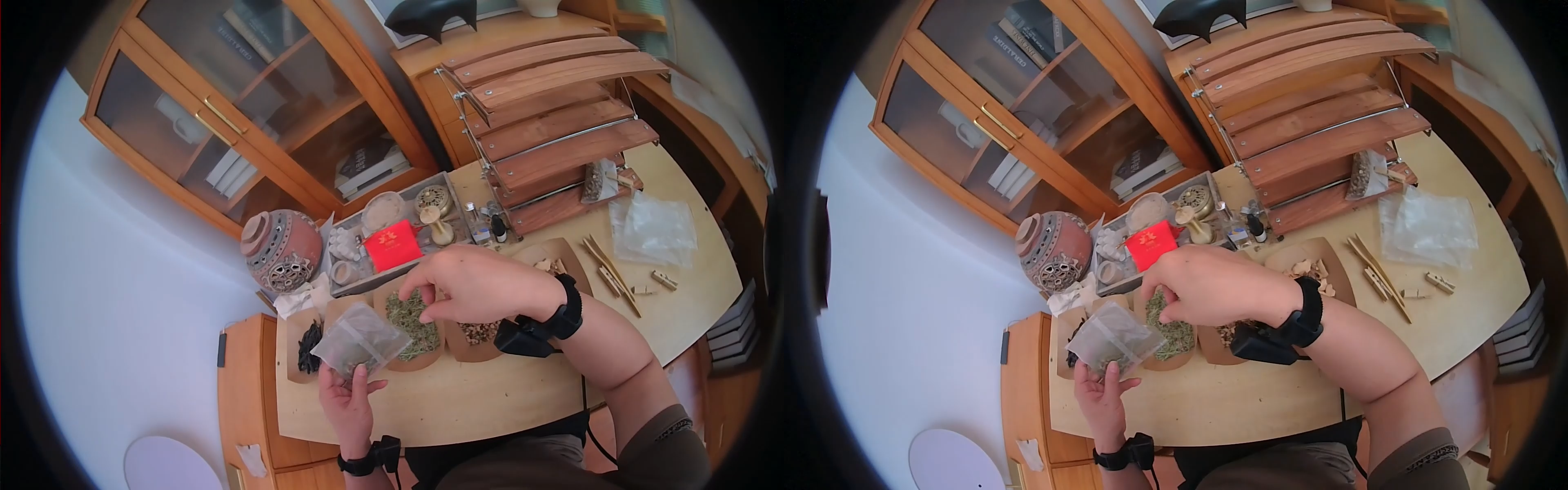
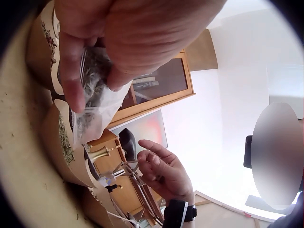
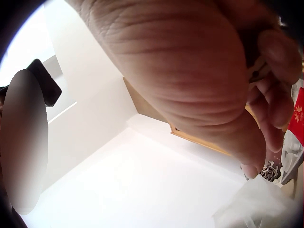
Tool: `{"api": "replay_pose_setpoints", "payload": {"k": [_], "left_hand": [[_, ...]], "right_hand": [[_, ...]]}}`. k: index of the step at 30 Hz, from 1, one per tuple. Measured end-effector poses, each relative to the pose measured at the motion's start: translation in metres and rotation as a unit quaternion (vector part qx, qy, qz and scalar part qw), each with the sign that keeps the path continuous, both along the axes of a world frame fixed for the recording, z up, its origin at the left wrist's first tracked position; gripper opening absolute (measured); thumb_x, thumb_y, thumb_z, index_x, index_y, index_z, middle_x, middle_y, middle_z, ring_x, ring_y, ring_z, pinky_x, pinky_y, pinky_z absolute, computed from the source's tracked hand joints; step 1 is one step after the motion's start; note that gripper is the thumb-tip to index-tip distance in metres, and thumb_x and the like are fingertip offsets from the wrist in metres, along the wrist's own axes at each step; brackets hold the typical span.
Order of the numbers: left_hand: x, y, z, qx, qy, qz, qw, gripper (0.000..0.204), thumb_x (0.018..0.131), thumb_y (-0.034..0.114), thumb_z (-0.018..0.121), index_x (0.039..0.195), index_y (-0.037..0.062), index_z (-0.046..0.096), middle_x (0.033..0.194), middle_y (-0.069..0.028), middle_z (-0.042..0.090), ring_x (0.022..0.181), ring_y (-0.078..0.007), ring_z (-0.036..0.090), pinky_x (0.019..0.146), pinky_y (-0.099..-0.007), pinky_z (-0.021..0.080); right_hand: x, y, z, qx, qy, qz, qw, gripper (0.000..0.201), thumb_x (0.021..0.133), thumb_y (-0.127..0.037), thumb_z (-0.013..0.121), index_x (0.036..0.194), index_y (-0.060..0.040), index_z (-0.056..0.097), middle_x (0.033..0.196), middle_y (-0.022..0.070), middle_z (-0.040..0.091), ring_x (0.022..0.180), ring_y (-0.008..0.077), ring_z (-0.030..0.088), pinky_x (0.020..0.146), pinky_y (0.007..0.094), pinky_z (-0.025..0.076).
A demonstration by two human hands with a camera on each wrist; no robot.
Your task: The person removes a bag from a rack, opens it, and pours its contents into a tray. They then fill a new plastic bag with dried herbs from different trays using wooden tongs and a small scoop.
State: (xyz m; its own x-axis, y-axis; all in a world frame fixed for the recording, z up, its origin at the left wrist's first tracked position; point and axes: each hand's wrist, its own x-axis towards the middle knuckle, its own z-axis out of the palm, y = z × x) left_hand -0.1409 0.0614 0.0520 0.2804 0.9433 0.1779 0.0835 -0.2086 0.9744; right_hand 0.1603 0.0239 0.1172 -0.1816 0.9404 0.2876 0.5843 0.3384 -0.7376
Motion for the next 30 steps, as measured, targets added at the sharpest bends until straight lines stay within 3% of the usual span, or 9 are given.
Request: {"api": "replay_pose_setpoints", "payload": {"k": [5, 11, 16, 22, 24, 27, 30], "left_hand": [[0.005, 0.004, -0.002, 0.056, 0.005, 0.01, 0.998, 0.041, 0.103, -0.001, 0.059, 0.143, -0.0005, 0.048, 0.132, -0.014, 0.063, 0.108, -0.02, 0.069, 0.07, -0.0292, 0.068], [0.011, 0.011, 0.008, 0.11, 0.094, 0.001, 0.99, 0.044, 0.103, -0.003, 0.06, 0.145, -0.0021, 0.048, 0.133, -0.0127, 0.063, 0.108, -0.0147, 0.067, 0.07, -0.0247, 0.063], [0.021, 0.01, 0.017, 0.152, 0.134, 0.029, 0.979, 0.04, 0.097, 0.0, 0.071, 0.135, -0.0039, 0.06, 0.116, -0.011, 0.07, 0.097, -0.0158, 0.071, 0.072, -0.0278, 0.063], [0.023, 0.014, 0.021, 0.218, 0.206, 0.027, 0.954, 0.036, 0.094, 0.001, 0.075, 0.129, -0.0025, 0.066, 0.112, -0.0158, 0.073, 0.093, -0.0182, 0.073, 0.072, -0.0301, 0.063], [0.024, 0.014, 0.024, 0.228, 0.218, 0.022, 0.949, 0.036, 0.094, 0.001, 0.075, 0.128, -0.002, 0.066, 0.111, -0.0162, 0.073, 0.092, -0.0196, 0.074, 0.072, -0.0303, 0.063], [0.025, 0.014, 0.025, 0.255, 0.23, 0.025, 0.939, 0.035, 0.093, 0.001, 0.076, 0.127, -0.0016, 0.067, 0.108, -0.0162, 0.072, 0.091, -0.0218, 0.074, 0.072, -0.0309, 0.064], [0.027, 0.012, 0.025, 0.273, 0.22, 0.045, 0.936, 0.034, 0.092, 0.001, 0.076, 0.126, -0.0014, 0.068, 0.105, -0.0152, 0.072, 0.09, -0.0227, 0.074, 0.072, -0.032, 0.064]], "right_hand": [[0.0, -0.004, 0.007, -0.008, 0.002, -0.006, 1.0, 0.035, 0.084, -0.013, 0.082, 0.116, -0.0038, 0.074, 0.087, 0.0102, 0.073, 0.08, 0.0278, 0.071, 0.074, 0.0389, 0.054], [0.001, -0.006, 0.007, -0.003, -0.007, -0.017, 1.0, 0.034, 0.084, -0.012, 0.082, 0.116, -0.0045, 0.075, 0.087, 0.0105, 0.073, 0.082, 0.0286, 0.071, 0.075, 0.0395, 0.054], [0.002, -0.004, 0.004, 0.0, -0.016, -0.026, 1.0, 0.034, 0.084, -0.013, 0.082, 0.116, -0.0051, 0.074, 0.089, 0.0106, 0.073, 0.085, 0.0298, 0.071, 0.077, 0.0407, 0.054], [-0.012, 0.001, -0.009, 0.046, -0.06, -0.063, 0.995, 0.048, 0.084, -0.013, 0.08, 0.13, -0.0074, 0.067, 0.1, 0.013, 0.072, 0.098, 0.0327, 0.071, 0.083, 0.0445, 0.055], [-0.017, 0.002, -0.01, 0.026, -0.063, -0.056, 0.996, 0.056, 0.082, -0.013, 0.081, 0.134, -0.003, 0.062, 0.107, 0.0211, 0.073, 0.107, 0.0377, 0.07, 0.093, 0.0466, 0.055], [-0.024, 0.006, -0.019, 0.027, -0.058, -0.055, 0.996, 0.061, 0.083, -0.011, 0.079, 0.14, -0.0043, 0.057, 0.102, 0.0164, 0.071, 0.103, 0.0368, 0.07, 0.087, 0.0477, 0.055], [-0.029, 0.008, -0.022, 0.032, -0.044, -0.044, 0.998, 0.068, 0.083, -0.01, 0.079, 0.145, -0.0048, 0.052, 0.105, 0.0186, 0.07, 0.104, 0.0392, 0.07, 0.088, 0.0479, 0.055]]}}
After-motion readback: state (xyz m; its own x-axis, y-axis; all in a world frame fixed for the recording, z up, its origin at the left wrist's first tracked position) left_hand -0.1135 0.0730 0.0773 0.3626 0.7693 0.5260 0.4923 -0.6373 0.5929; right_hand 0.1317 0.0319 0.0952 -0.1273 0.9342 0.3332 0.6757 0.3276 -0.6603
